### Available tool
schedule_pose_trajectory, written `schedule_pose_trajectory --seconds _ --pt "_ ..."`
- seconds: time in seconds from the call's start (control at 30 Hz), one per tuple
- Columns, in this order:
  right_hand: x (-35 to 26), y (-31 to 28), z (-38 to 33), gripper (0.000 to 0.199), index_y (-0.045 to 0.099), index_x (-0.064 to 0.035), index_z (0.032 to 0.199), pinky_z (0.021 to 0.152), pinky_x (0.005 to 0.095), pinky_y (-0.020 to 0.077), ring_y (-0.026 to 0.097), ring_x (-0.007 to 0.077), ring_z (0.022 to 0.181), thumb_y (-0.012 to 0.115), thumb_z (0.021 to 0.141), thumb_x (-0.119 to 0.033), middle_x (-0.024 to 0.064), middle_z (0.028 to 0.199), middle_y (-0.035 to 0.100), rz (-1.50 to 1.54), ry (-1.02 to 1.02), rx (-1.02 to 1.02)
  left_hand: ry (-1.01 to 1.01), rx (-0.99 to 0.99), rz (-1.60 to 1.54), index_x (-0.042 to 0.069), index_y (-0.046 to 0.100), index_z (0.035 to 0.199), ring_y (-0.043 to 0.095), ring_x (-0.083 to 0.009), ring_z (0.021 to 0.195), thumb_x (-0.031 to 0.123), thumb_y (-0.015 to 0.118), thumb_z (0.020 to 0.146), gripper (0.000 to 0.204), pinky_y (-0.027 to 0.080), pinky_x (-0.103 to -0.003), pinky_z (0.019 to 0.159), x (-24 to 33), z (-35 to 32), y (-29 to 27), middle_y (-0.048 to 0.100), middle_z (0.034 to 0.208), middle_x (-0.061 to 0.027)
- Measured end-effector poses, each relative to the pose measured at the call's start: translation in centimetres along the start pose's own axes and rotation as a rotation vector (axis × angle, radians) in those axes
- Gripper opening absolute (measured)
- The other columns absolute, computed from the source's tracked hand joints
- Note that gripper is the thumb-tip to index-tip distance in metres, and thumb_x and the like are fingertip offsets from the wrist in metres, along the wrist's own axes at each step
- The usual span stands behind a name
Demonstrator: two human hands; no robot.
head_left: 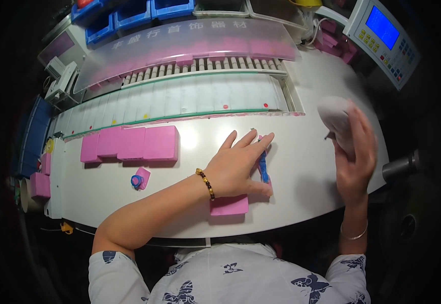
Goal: The person repeatedly takes pink rubber molds, opens them by hand to extract molded wax pieces, dusts the insides of the molds with a cloth pouch, and closes the molds.
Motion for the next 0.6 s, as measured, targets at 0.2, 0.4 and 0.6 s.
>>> schedule_pose_trajectory --seconds 0.2,0.4,0.6 --pt "-5.3 3.0 -3.5 0.044 0.066 -0.0148 0.117 0.080 0.0334 0.0424 0.063 0.0208 0.087 0.068 0.073 -0.010 0.0066 0.126 0.062 -0.001 -0.250 -0.457 0.024 0.005 -0.052 0.004 0.031 0.146 0.025 -0.0384 0.142 0.055 0.079 0.066 0.106 0.014 -0.055 0.115 0.0 0.6 0.3 0.046 0.141 -0.0181" --pt "-5.1 1.8 -0.5 0.048 0.066 -0.0179 0.120 0.080 0.0315 0.0389 0.062 0.0178 0.085 0.065 0.074 -0.007 0.0065 0.127 0.062 0.041 -0.210 -0.412 -0.023 -0.093 -0.030 0.002 0.026 0.148 0.029 -0.0364 0.140 0.053 0.080 0.064 0.112 0.016 -0.052 0.116 -0.2 0.5 0.2 0.051 0.134 -0.0214" --pt "-5.6 4.7 -4.0 0.040 0.069 -0.0171 0.115 0.080 0.0309 0.0395 0.061 0.0190 0.085 0.066 0.074 -0.019 0.0067 0.128 0.062 -0.077 -0.266 -0.338 0.032 0.059 -0.107 0.002 0.030 0.146 0.030 -0.0383 0.139 0.055 0.080 0.064 0.109 0.016 -0.051 0.116 -1.5 0.7 0.1 0.048 0.135 -0.0239"
Point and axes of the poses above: each hand's wrist, its own z-axis towards the middle knuckle, its own y-axis out of the palm, x = y × z, the point moved 4 cm from there along z, towards the middle knuckle
